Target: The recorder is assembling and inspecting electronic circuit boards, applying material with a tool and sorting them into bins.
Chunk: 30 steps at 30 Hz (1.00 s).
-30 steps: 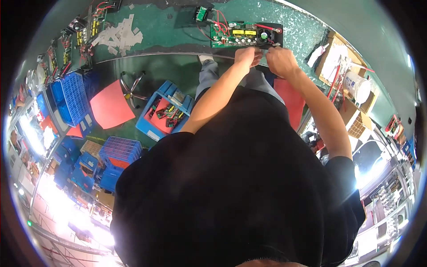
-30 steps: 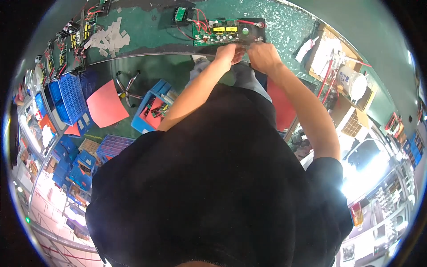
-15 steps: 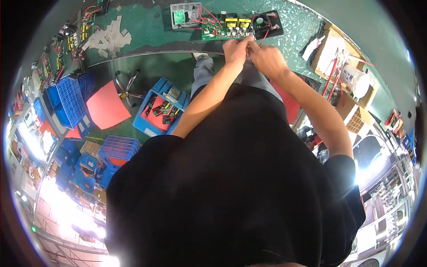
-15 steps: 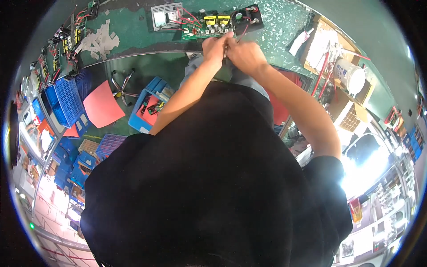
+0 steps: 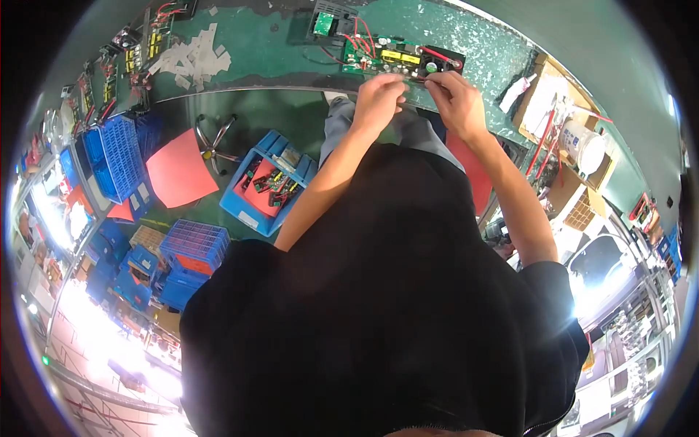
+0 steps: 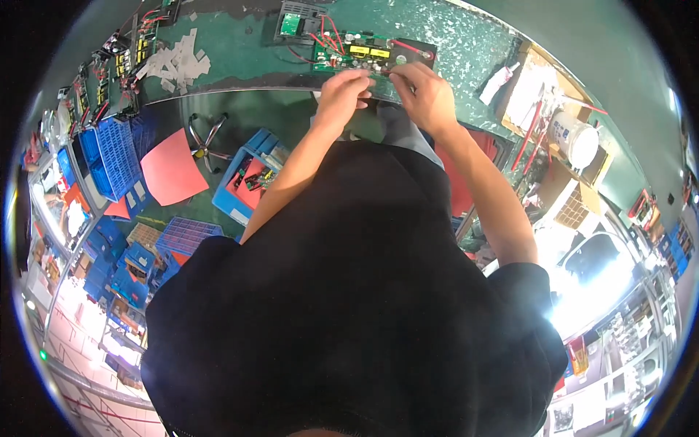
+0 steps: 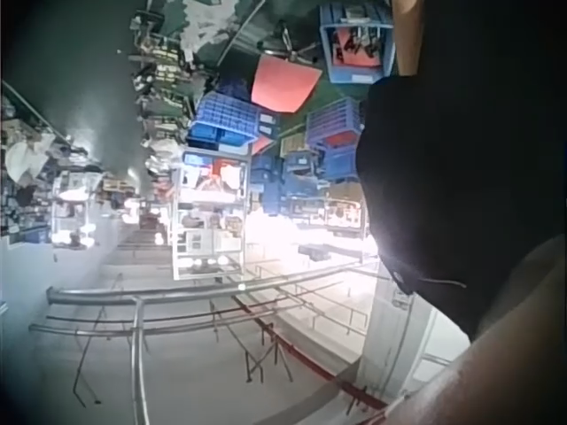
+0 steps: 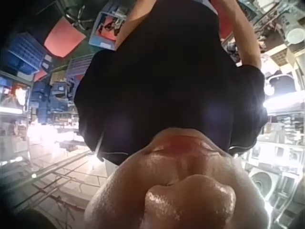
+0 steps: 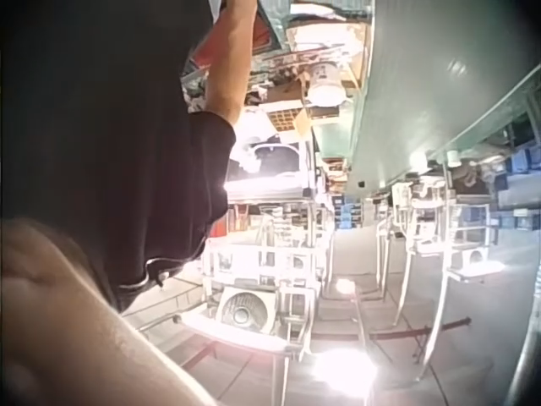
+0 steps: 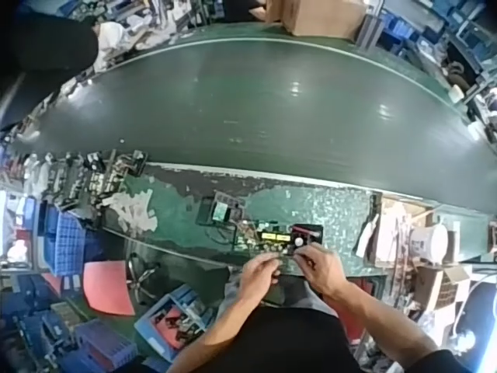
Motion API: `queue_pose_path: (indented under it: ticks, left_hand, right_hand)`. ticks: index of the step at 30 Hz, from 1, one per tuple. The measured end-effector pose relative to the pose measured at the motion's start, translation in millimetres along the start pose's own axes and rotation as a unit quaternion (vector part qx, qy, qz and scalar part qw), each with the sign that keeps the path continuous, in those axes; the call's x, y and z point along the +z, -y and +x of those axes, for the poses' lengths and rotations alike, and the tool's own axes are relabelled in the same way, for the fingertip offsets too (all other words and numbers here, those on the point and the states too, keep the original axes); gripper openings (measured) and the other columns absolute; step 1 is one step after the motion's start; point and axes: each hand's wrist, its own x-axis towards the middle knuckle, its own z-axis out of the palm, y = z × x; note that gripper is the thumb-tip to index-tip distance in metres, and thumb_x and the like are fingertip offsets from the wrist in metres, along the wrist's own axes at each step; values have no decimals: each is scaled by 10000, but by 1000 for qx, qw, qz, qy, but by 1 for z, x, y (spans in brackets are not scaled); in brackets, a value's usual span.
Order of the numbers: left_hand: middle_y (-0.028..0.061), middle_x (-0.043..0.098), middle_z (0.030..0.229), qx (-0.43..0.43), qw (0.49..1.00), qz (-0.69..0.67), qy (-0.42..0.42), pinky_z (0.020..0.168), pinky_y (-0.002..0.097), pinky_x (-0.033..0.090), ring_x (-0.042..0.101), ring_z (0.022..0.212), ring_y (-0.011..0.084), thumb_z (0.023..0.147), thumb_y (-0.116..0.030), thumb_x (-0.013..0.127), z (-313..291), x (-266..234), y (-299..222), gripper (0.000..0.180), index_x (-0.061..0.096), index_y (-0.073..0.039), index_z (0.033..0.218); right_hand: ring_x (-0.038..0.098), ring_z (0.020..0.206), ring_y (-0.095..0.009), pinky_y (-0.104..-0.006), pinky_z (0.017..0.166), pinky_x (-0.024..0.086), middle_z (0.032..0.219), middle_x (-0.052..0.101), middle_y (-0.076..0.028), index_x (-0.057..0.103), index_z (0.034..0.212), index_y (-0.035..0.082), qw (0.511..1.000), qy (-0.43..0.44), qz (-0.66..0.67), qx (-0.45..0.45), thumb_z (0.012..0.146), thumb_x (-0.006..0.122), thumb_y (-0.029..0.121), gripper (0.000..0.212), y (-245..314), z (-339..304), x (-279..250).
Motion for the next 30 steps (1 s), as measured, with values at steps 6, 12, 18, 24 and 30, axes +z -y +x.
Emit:
queue_pose_path:
  ticks: [6, 12, 18, 24, 30]
  left_hand:
    - [50, 672, 880, 127, 988, 83, 4, 591, 222, 498, 630, 719, 102, 862, -166, 626, -12, -13, -14, 247, 630, 2, 1044]
    - [63, 680, 811, 172, 978, 115, -27, 609, 235, 507, 645, 699, 108, 857, -149, 630, -18, -29, -8, 191, 655, 10, 959]
    - [71, 678, 779, 220, 969, 98, -58, 605, 242, 493, 629, 679, 101, 851, -152, 629, -6, -51, 4, 182, 660, 10, 927]
    - [15, 655, 773, 28, 998, -59, -2, 553, 210, 436, 570, 644, 76, 834, -153, 650, 8, -60, -8, 180, 674, 8, 910]
    - [40, 661, 784, 122, 992, 12, 28, 613, 207, 439, 573, 703, 63, 806, -105, 667, 21, -73, 0, 167, 680, 5, 931]
  right_hand:
    - [600, 792, -257, -370, 665, 470, 829, 649, -75, 661, 899, 67, 992, 12, -85, -87, 817, 647, 159, 124, 13, 1, 14]
    - [615, 782, -198, -321, 695, 477, 856, 664, -84, 680, 913, 43, 999, 35, 6, -7, 813, 660, 142, 142, 28, 4, 35]
    - [614, 764, -145, -272, 719, 483, 848, 651, -71, 693, 930, 30, 992, 51, 97, 57, 796, 676, 130, 168, 41, 18, 57]
    - [610, 781, -150, -274, 731, 480, 836, 651, -74, 697, 933, 35, 997, 53, 31, 36, 795, 670, 151, 182, 31, 29, 68]
    - [611, 805, -117, -260, 737, 478, 875, 676, -68, 694, 944, 17, 979, 80, 60, 176, 800, 684, 194, 229, 39, 32, 67]
